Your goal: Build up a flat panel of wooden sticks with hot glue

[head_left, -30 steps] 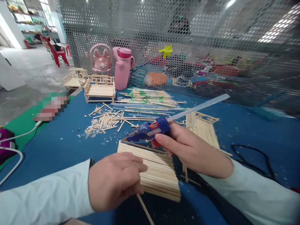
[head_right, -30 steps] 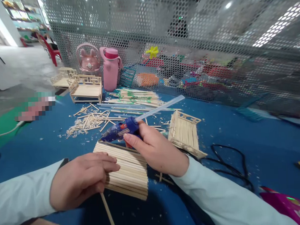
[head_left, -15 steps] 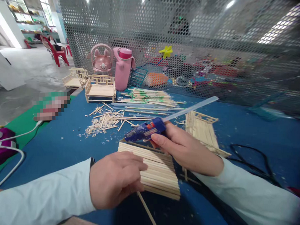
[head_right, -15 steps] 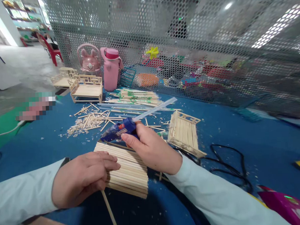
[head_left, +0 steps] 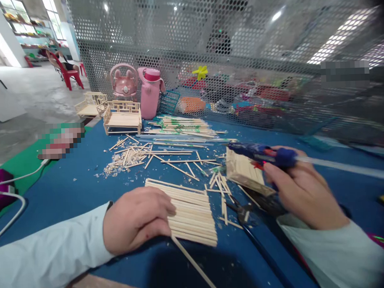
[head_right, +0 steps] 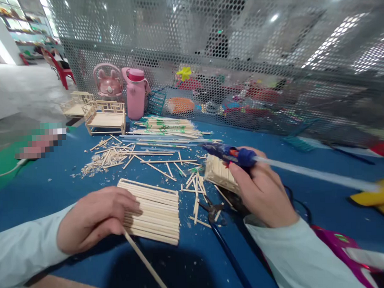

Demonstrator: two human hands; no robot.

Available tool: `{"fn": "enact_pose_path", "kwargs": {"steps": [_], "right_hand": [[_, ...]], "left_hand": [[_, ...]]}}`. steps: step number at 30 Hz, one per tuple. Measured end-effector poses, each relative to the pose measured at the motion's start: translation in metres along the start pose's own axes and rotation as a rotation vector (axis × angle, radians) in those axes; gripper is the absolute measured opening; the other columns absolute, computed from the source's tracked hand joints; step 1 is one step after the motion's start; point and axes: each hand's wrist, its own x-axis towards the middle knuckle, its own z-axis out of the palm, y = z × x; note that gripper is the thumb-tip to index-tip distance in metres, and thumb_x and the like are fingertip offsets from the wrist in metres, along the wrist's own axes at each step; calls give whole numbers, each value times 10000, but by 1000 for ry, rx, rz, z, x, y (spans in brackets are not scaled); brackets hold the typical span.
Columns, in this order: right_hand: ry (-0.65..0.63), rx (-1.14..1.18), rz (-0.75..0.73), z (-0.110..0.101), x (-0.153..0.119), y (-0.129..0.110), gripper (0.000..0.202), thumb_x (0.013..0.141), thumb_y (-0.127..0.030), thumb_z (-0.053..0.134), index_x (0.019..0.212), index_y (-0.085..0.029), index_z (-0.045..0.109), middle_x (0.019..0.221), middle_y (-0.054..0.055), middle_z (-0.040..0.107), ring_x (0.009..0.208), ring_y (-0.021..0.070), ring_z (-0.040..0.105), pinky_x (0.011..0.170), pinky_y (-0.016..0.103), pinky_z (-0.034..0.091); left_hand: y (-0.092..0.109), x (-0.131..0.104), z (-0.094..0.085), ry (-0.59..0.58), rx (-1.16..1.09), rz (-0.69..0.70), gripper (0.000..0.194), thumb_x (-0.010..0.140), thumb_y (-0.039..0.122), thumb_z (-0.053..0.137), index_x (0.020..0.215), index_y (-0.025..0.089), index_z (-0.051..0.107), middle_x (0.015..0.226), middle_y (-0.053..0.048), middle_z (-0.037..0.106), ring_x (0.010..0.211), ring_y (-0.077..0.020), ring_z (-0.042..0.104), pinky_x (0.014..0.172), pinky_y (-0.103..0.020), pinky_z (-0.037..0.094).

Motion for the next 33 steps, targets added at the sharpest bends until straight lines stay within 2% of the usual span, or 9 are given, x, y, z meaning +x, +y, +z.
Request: {"fn": "enact_pose_path", "kwargs": {"steps": [2, 5, 10, 19, 22, 25, 29, 32, 33], "right_hand": [[-61, -162, -11, 8, -2, 13, 365, 832, -324, 380, 1080, -93, 515, 937, 182, 630, 726, 244, 612, 614, 331, 439], [-201, -343, -57, 20, -2, 18, 374, 837, -288, 370, 1127, -76, 471, 862, 173, 651, 594, 241, 594, 543, 332, 399], [-216, -385, -99, 28, -1, 9, 359, 817, -239, 380, 1127, -86, 477, 1058, 194, 614, 891, 315, 597, 672, 372, 417], [-369, -274, 94, 19, -6, 14, 476, 788, -182, 360, 1258, -111, 391, 1210, 162, 558, 1030, 312, 565, 818, 436, 436], [-317, -208, 104, 18, -5, 19, 534, 745, -157, 385, 1275, -103, 384, 1262, 161, 520, 1093, 304, 531, 866, 438, 432], [-102, -122, 63, 11, -6, 17, 512, 705, -122, 407, 1214, -86, 448, 1193, 175, 560, 1037, 281, 559, 866, 418, 443], [284, 78, -152, -6, -19, -11, 262, 799, -224, 451, 1024, -132, 551, 901, 113, 639, 771, 205, 599, 745, 352, 480], [79, 198, -622, -11, -35, -42, 263, 839, -325, 481, 1033, -164, 556, 902, 87, 662, 821, 193, 602, 748, 329, 472], [-3, 221, -704, -10, -40, -51, 248, 849, -308, 486, 1033, -161, 560, 880, 78, 672, 800, 183, 604, 730, 316, 472]], "left_hand": [[3, 2, -5, 81, 28, 23, 112, 865, 270, 498, 851, 186, 571, 796, -76, 690, 808, -173, 638, 775, -312, 503], [3, 3, -9, 204, 107, -27, 51, 828, 222, 555, 826, 190, 594, 710, -59, 671, 727, -169, 628, 690, -300, 502], [-5, 0, -9, 324, 236, -187, 63, 771, 145, 590, 725, 182, 611, 679, -24, 662, 672, -142, 613, 649, -259, 481], [-15, -1, -12, 319, 406, -325, 130, 789, 251, 555, 693, 185, 613, 652, 3, 662, 602, -122, 608, 583, -217, 458], [-15, 1, -12, 291, 403, -321, 143, 791, 263, 547, 691, 186, 615, 646, 2, 664, 592, -123, 610, 570, -214, 458], [-14, 1, -11, 275, 393, -327, 149, 791, 267, 545, 691, 185, 619, 642, 0, 666, 583, -125, 610, 565, -216, 459], [-8, 1, -9, 302, 340, -308, 135, 781, 240, 547, 677, 183, 612, 642, -8, 656, 600, -132, 607, 581, -230, 471], [-3, 1, -6, 315, 282, -235, 90, 768, 184, 559, 688, 188, 601, 655, -17, 650, 652, -144, 609, 626, -252, 486], [-1, 0, -5, 318, 271, -210, 80, 765, 165, 563, 697, 190, 597, 657, -16, 647, 659, -143, 607, 634, -255, 488]]}}
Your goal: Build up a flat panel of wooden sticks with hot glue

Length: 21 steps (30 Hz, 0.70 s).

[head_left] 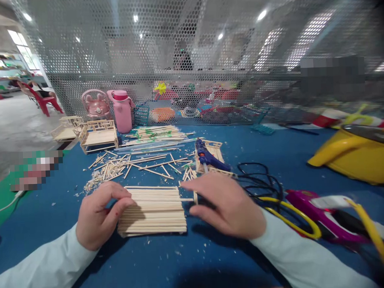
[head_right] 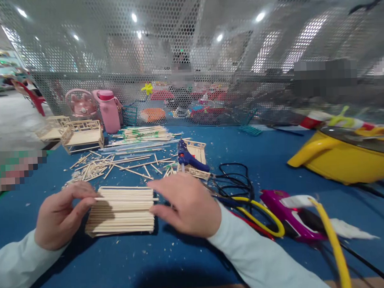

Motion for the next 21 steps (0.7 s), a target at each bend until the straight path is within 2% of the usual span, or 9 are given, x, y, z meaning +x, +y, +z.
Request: {"fn": "enact_pose_path", "kwargs": {"steps": [2, 6, 8, 11, 14, 17, 19, 21], "right_hand": [[-92, 82, -43, 8, 2, -13, 195, 873, -227, 456, 1007, -147, 573, 806, 59, 680, 723, 156, 600, 676, 284, 470], [-115, 151, 43, 21, 1, -18, 180, 881, -164, 430, 947, -133, 596, 783, 55, 685, 693, 143, 601, 666, 263, 466], [-106, 143, 131, 22, 0, -15, 166, 878, -170, 441, 916, -142, 600, 801, 52, 688, 716, 143, 617, 670, 247, 463], [-77, 138, 300, 20, 0, -11, 161, 886, -175, 430, 893, -162, 591, 774, 27, 685, 655, 116, 626, 606, 206, 445], [-76, 129, 405, 21, 0, -8, 159, 895, -199, 418, 909, -177, 575, 756, 11, 686, 592, 108, 622, 562, 203, 431], [-110, 107, 431, 24, -1, -4, 171, 900, -203, 387, 945, -181, 551, 831, 33, 690, 646, 131, 639, 582, 224, 443], [-148, 101, 437, 26, -1, -2, 176, 899, -197, 367, 966, -183, 530, 854, 46, 683, 657, 143, 639, 575, 238, 446], [-189, 110, 448, 27, -2, 1, 167, 896, -198, 361, 967, -188, 512, 793, 37, 672, 623, 148, 628, 549, 245, 442]], "left_hand": [[3, -1, 1, 3, -14, 28, 77, 761, 139, 570, 712, 195, 592, 657, -13, 645, 660, -139, 603, 637, -257, 487], [4, -1, 1, -61, -8, -8, 62, 774, 170, 562, 721, 193, 585, 671, -18, 645, 663, -142, 597, 630, -258, 477], [3, 1, 0, -57, 31, -120, 69, 783, 236, 554, 821, 183, 576, 735, -31, 638, 679, -145, 591, 635, -265, 472], [-3, 6, 0, -23, 45, -382, 324, 796, 363, 514, 1034, 145, 486, 735, -17, 581, 637, -142, 553, 589, -270, 451], [-9, 11, 1, -158, -94, -654, 495, 761, 440, 540, 1102, 99, 427, 591, 46, 511, 539, -127, 500, 530, -260, 404], [-14, 14, 3, -261, -331, -834, 713, 674, 388, 656, 1222, 62, 338, 541, 86, 492, 511, -105, 483, 534, -244, 378], [-13, 15, 3, -246, -482, -899, 864, 614, 309, 716, 1299, 60, 252, 536, 106, 482, 504, -85, 470, 531, -226, 361], [-11, 15, 4, -199, -594, -935, 944, 573, 244, 744, 1333, 71, 212, 550, 109, 490, 503, -70, 463, 526, -211, 354]]}}
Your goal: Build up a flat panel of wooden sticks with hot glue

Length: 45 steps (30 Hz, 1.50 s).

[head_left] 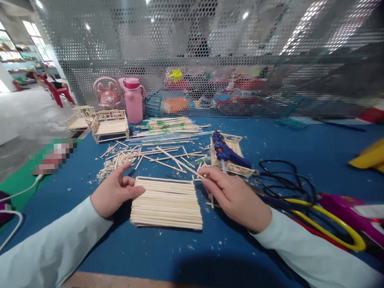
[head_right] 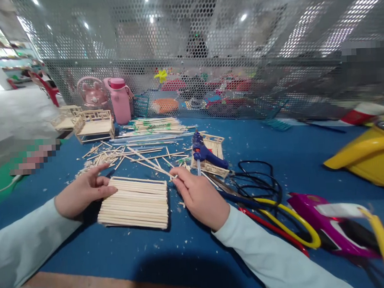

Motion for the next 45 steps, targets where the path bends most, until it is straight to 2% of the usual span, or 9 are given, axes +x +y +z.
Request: {"fn": "enact_pose_path", "kwargs": {"steps": [4, 7, 10, 14, 18, 25, 38, 45], "right_hand": [[11, 32, -29, -3, 0, 1, 133, 893, -214, 368, 930, -200, 494, 666, 2, 632, 545, 135, 597, 518, 235, 437], [106, 9, -108, -7, -2, 0, 133, 878, -209, 390, 914, -207, 519, 736, 24, 659, 594, 137, 622, 546, 236, 457], [164, -70, -176, -10, -5, -2, 153, 865, -207, 413, 909, -224, 559, 771, 35, 687, 639, 158, 646, 572, 257, 478], [267, -162, -202, -13, -11, -5, 146, 857, -212, 453, 927, -244, 576, 780, 32, 699, 657, 169, 657, 578, 272, 491], [329, -195, -191, -14, -15, -10, 129, 854, -210, 466, 921, -236, 574, 766, 38, 696, 674, 171, 661, 588, 270, 498], [310, -165, -233, -11, -20, -22, 126, 856, -206, 459, 938, -243, 547, 719, 30, 673, 610, 167, 638, 549, 286, 487], [272, -153, -209, -5, -17, -28, 130, 837, -189, 496, 940, -244, 554, 759, 35, 698, 643, 183, 647, 587, 313, 494], [274, -201, -233, -7, -16, -31, 133, 821, -190, 515, 936, -230, 569, 694, 29, 685, 591, 176, 631, 565, 303, 468]], "left_hand": [[3, -5, 4, 34, -124, 94, 940, 562, 183, 751, 1346, 141, 234, 635, 82, 552, 522, -58, 478, 520, -200, 380], [4, -9, 6, 65, -142, 185, 908, 562, 160, 749, 1336, 170, 273, 672, 74, 568, 547, -63, 497, 514, -197, 402], [3, -10, 6, 96, -137, 254, 855, 569, 146, 746, 1312, 158, 322, 714, 54, 591, 620, -73, 530, 573, -201, 440], [1, -9, 7, 145, -122, 317, 765, 577, 139, 738, 1259, 165, 391, 712, 54, 586, 638, -79, 549, 575, -199, 461], [-2, -8, 9, 127, -110, 292, 659, 595, 165, 736, 1189, 151, 451, 692, 42, 596, 634, -99, 573, 565, -219, 476], [-4, -7, 11, -24, -152, 212, 407, 598, 189, 752, 954, 139, 560, 788, -34, 689, 736, -148, 639, 686, -276, 514], [-3, -7, 10, -20, -184, 176, 425, 593, 145, 748, 974, 132, 560, 763, -22, 695, 697, -124, 637, 658, -244, 515], [-4, -7, 11, -15, -187, 178, 427, 589, 152, 754, 970, 134, 561, 763, -21, 700, 692, -125, 641, 659, -246, 517]]}}
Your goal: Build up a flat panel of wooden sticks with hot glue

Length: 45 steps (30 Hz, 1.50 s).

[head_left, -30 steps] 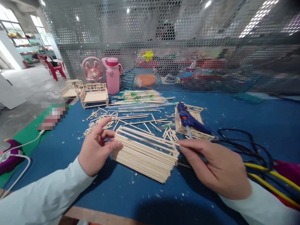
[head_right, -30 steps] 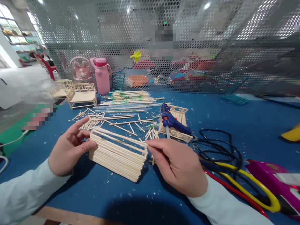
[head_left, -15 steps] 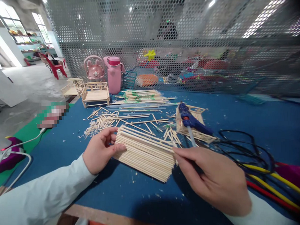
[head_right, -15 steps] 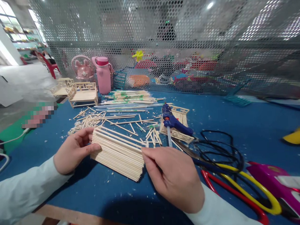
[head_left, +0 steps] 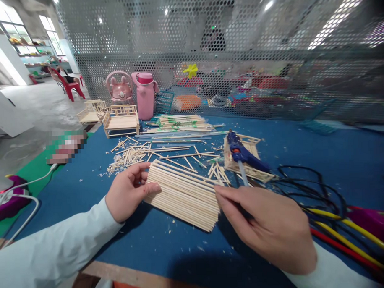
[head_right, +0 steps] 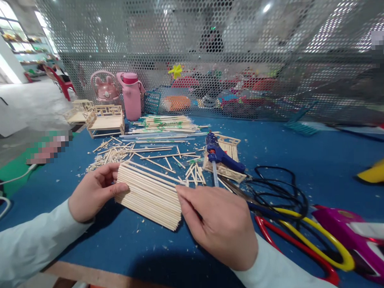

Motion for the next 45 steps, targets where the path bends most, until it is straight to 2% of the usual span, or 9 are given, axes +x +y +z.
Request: {"fn": "enact_pose_path", "kwargs": {"steps": [6, 9, 14, 17, 20, 28, 35, 41, 45], "right_hand": [[52, 45, 50, -6, -1, 2, 299, 812, -170, 470, 1105, -219, 499, 575, -20, 584, 486, 129, 548, 506, 262, 429], [93, 215, 207, -7, -3, 3, 274, 790, -144, 452, 1056, -207, 445, 576, -43, 512, 445, 94, 474, 455, 225, 401], [-187, 686, 668, -3, 1, -3, 207, 721, -170, 520, 841, -224, 361, 649, -57, 411, 508, 69, 427, 441, 182, 400], [-292, 846, 827, -2, 3, -4, 183, 748, -279, 539, 814, -220, 379, 641, -60, 405, 498, 65, 414, 423, 182, 394], [-313, 962, 932, -4, 4, -1, 191, 779, -374, 493, 838, -216, 403, 592, -66, 404, 446, 74, 410, 344, 182, 361], [-220, 976, 960, -3, 5, 0, 192, 737, -335, 543, 805, -216, 408, 554, -76, 442, 404, 66, 431, 338, 175, 372], [-181, 1110, 930, 1, 0, 3, 153, 811, -359, 435, 872, -232, 374, 638, -49, 511, 449, 86, 481, 342, 182, 370], [-186, 941, 912, 5, 2, 1, 332, 664, -292, 617, 839, -233, 342, 707, -46, 505, 495, 68, 472, 408, 187, 405], [-257, 942, 1022, 10, 3, 6, 409, 656, -372, 643, 859, -245, 311, 679, -46, 520, 508, 103, 512, 392, 209, 434]], "left_hand": [[0, -1, -2, -13, 51, -1, 451, 610, 207, 754, 1008, 130, 558, 811, -46, 700, 726, -153, 645, 667, -269, 523], [-1, -2, -2, -1, 100, 4, 451, 625, 238, 748, 1020, 133, 558, 799, -37, 688, 724, -151, 635, 668, -267, 519], [-4, -3, -3, 56, 168, 10, 455, 631, 275, 743, 1028, 135, 569, 775, -19, 669, 711, -136, 607, 630, -233, 500], [-4, -2, -3, 60, 161, -3, 471, 622, 279, 748, 1035, 138, 572, 779, -15, 665, 706, -131, 602, 623, -226, 494], [-4, -2, -3, 83, 160, -17, 479, 608, 275, 758, 1028, 141, 571, 769, -8, 657, 699, -129, 600, 611, -224, 490], [-4, -3, -3, 101, 176, -11, 485, 598, 286, 759, 1014, 141, 557, 766, -2, 641, 697, -127, 590, 597, -223, 487], [-5, -2, -3, 104, 189, -18, 498, 604, 293, 758, 1027, 140, 544, 780, -10, 637, 702, -130, 586, 606, -234, 484], [-4, -3, 0, 99, 103, -17, 511, 586, 283, 768, 1002, 152, 502, 768, -6, 643, 702, -132, 608, 638, -246, 498], [-2, -5, 3, 85, 115, -79, 440, 648, 360, 694, 978, 143, 498, 680, 19, 589, 556, -90, 539, 479, -194, 432]]}}
